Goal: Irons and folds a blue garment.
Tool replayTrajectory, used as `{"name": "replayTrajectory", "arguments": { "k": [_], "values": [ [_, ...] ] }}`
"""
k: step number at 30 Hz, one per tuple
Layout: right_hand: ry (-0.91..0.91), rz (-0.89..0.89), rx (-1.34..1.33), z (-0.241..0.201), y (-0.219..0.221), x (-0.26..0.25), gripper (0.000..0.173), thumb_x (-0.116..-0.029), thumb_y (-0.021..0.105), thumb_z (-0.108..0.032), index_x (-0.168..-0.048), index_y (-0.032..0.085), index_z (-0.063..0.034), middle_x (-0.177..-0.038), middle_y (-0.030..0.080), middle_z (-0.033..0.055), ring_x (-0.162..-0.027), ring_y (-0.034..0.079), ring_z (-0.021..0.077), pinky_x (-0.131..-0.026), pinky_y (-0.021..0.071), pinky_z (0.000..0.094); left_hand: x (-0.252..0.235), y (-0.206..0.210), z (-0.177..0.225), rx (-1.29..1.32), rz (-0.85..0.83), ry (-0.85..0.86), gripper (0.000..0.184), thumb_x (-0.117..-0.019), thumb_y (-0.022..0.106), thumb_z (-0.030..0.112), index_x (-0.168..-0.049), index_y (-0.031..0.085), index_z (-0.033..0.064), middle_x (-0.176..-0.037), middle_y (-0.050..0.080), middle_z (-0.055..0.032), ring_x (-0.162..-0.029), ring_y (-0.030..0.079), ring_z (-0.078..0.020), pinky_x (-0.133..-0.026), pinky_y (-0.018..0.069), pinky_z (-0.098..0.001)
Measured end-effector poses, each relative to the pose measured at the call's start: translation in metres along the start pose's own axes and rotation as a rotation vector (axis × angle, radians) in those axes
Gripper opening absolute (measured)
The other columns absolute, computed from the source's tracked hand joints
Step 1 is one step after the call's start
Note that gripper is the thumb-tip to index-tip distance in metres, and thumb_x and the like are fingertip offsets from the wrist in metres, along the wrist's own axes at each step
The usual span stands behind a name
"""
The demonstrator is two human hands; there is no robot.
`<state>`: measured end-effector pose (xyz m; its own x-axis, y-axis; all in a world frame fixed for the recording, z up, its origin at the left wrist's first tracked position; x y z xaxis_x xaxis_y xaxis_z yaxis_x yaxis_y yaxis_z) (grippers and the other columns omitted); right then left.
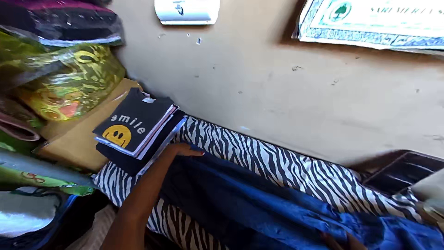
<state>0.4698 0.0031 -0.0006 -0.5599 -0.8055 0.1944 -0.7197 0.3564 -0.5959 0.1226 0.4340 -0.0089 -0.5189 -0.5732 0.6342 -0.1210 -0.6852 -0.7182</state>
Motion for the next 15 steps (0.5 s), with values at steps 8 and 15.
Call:
{"name": "replayTrajectory", "arguments": {
  "k": [8, 15],
  "values": [
    [-0.024, 0.111, 0.327, -0.010, 0.003, -0.015, 0.047, -0.0997, 0.062, -0.020, -0.130, 0.057, 0.0156, -0.110, 0.068, 0.0377, -0.103, 0.067, 0.0558, -0.091, 0.0474, 0.0718, 0.018, 0.021, 0.014, -0.163, 0.359, 0.093, 0.034, -0.1052, 0.056, 0.023, -0.129, 0.064, 0.0005, -0.127, 0.064, -0.0264, -0.126, 0.056, -0.0458, -0.111, 0.0260, -0.0710],
    [-0.426, 0.355, 0.659, -0.013, 0.055, -0.011, 0.062, -0.1038, 0.039, -0.052, -0.147, 0.056, -0.0102, -0.151, 0.052, 0.0236, -0.141, 0.043, 0.0529, -0.105, 0.0285, 0.0807, 0.056, 0.164, 0.142, -0.091, 0.977, 0.652, 0.038, -0.1012, 0.051, 0.029, -0.128, 0.070, 0.0093, -0.135, 0.066, -0.0118, -0.131, 0.059, -0.0307, -0.111, 0.0438, -0.0533]
  ]
}}
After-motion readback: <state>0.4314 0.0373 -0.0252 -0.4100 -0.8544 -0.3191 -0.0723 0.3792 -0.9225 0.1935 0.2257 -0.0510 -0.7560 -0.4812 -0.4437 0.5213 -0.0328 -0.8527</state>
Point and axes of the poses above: each hand's wrist, its own x-axis away from the middle knuckle, its own y-axis out of the palm, z = x × y, the point moved 4 cm from there along -x, towards the middle knuckle
